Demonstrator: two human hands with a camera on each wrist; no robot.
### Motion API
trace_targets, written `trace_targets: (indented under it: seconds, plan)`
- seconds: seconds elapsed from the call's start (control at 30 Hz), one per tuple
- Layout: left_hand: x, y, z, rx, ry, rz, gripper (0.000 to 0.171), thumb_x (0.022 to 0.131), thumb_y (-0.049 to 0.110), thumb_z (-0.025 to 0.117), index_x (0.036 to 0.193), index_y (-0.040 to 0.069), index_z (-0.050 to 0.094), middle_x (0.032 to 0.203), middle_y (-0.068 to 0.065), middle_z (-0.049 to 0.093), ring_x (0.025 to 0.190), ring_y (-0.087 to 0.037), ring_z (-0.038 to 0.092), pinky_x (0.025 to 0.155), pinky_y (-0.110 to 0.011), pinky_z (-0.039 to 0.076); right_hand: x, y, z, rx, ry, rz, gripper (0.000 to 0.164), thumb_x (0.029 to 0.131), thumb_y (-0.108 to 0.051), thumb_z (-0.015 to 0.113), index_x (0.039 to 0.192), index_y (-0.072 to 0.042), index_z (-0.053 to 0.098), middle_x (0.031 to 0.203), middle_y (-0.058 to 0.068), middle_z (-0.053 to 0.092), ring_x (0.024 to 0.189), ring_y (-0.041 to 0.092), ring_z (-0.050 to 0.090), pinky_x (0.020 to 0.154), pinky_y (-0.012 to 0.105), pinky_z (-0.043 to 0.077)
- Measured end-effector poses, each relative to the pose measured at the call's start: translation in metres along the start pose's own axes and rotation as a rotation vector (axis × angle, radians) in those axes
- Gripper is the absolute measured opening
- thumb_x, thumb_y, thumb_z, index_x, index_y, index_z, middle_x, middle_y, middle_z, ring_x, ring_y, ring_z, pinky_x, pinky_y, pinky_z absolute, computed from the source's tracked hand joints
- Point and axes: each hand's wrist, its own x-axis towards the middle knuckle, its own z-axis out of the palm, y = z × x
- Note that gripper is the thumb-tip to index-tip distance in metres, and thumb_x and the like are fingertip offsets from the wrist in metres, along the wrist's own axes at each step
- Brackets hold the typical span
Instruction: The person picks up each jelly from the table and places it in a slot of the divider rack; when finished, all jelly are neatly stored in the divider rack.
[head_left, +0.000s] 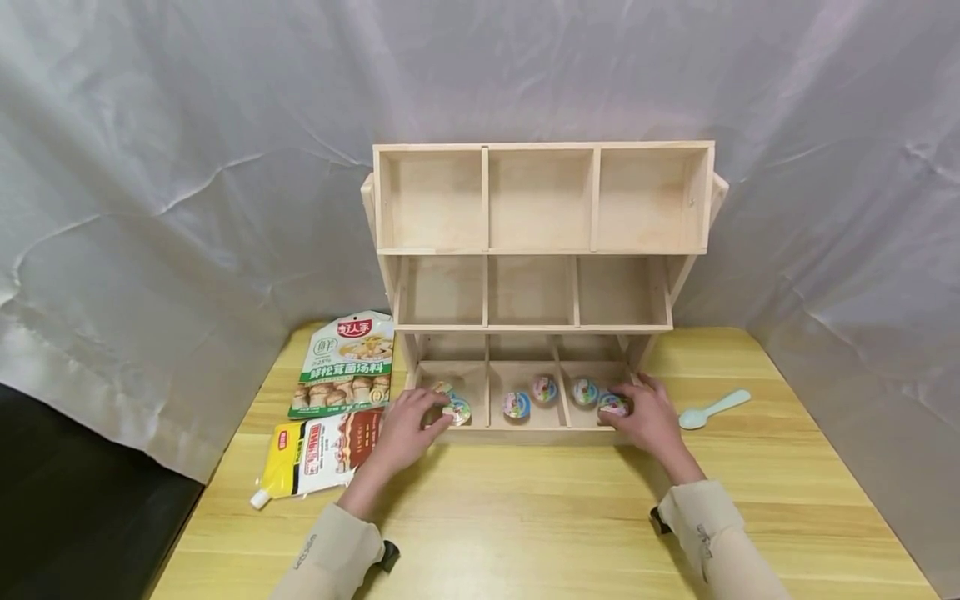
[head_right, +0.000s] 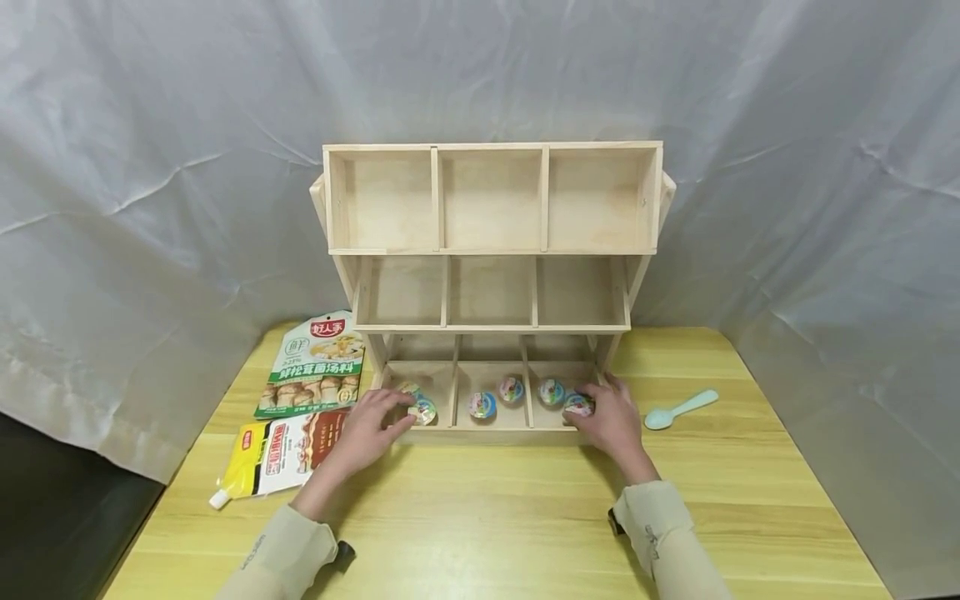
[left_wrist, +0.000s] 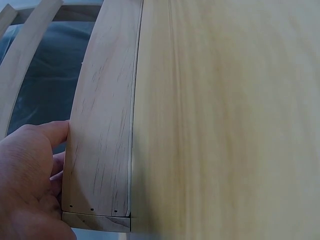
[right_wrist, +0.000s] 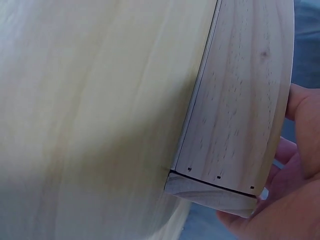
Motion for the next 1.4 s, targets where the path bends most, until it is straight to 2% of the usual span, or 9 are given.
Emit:
trace_targets:
  seconds: [0.33, 0.73, 1.13, 1.4]
  plan:
    - [-0.0001, 0.0022, -0.0006, -0.002, 0.003, 0.005, 0.03, 0.096, 0.032, 0.075, 0.121, 0.015, 0.073, 0.129, -0.007, 0.071, 0.127, -0.033, 0.056, 0.11, -0.059, 0.039, -0.0045, 0.0004, 0.0001, 0.024, 0.015, -0.002, 0.057, 0.085, -0.031, 0.084, 0.128, 0.002, 0.068, 0.15, 0.034, 0.049, 0.145, 0.054, 0.03, 0.109, 0.074, 0.034]
    - [0.0015, 0.0047, -0.0008, -0.007, 0.006, 0.012, 0.03, 0.096, 0.032, 0.074, 0.121, 0.015, 0.073, 0.129, -0.007, 0.071, 0.127, -0.033, 0.056, 0.11, -0.06, 0.039, -0.0065, 0.0022, -0.0013, 0.048, 0.022, 0.005, 0.054, 0.086, -0.028, 0.082, 0.128, 0.003, 0.068, 0.156, 0.037, 0.038, 0.147, 0.055, 0.028, 0.108, 0.076, 0.034]
    - [0.0018, 0.0059, 0.002, -0.006, 0.012, 0.013, 0.03, 0.097, 0.032, 0.073, 0.122, 0.015, 0.073, 0.13, -0.006, 0.07, 0.128, -0.033, 0.056, 0.11, -0.06, 0.04, -0.0086, 0.0052, -0.0001, 0.071, 0.049, -0.004, 0.049, 0.089, -0.024, 0.08, 0.129, 0.002, 0.067, 0.152, 0.035, 0.046, 0.147, 0.054, 0.029, 0.109, 0.076, 0.034]
    - [-0.002, 0.0053, -0.0006, -0.001, 0.032, 0.009, 0.031, 0.096, 0.031, 0.075, 0.122, 0.013, 0.073, 0.131, -0.007, 0.071, 0.127, -0.033, 0.056, 0.11, -0.06, 0.04, -0.0064, 0.0075, 0.0049, 0.081, 0.029, -0.011, 0.048, 0.091, -0.028, 0.078, 0.128, 0.002, 0.068, 0.157, 0.035, 0.038, 0.149, 0.053, 0.026, 0.11, 0.077, 0.033]
